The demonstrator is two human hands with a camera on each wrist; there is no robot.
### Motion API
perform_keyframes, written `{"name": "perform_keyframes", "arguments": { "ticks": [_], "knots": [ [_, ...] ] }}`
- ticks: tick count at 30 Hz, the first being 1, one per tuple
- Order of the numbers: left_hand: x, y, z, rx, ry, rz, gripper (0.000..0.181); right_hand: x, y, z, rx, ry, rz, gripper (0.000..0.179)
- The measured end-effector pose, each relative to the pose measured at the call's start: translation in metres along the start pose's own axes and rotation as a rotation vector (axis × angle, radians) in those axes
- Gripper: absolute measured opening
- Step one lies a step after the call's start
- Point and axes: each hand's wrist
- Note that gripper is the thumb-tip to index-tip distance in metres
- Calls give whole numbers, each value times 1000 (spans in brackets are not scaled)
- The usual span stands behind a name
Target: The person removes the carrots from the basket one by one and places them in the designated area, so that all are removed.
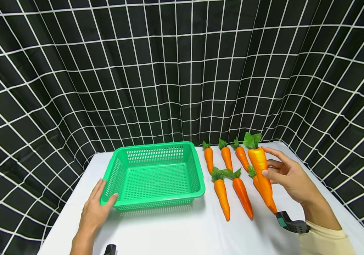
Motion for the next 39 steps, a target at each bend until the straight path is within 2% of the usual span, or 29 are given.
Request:
{"name": "perform_keyframes", "arguments": {
  "ticks": [10,22,32,39],
  "knots": [
    [1,0,2,11,1,12,76,27,21,-5,-87,48,-69,62],
    [3,2,2,8,3,20,76,53,48,-14,-183,37,-90,62],
    [0,0,1,13,5,11,75,69,65,-30,-304,51,-92,62],
    [-1,-1,1,1,13,8,75,79,86,-36,-402,35,-107,68]
  ]
}}
Point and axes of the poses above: each hand's wrist, its own z-axis towards the middle knuckle, its own x-axis out of the back of the hand, y = z × x, and after that the axes turned 15 degrees about x, right-handed
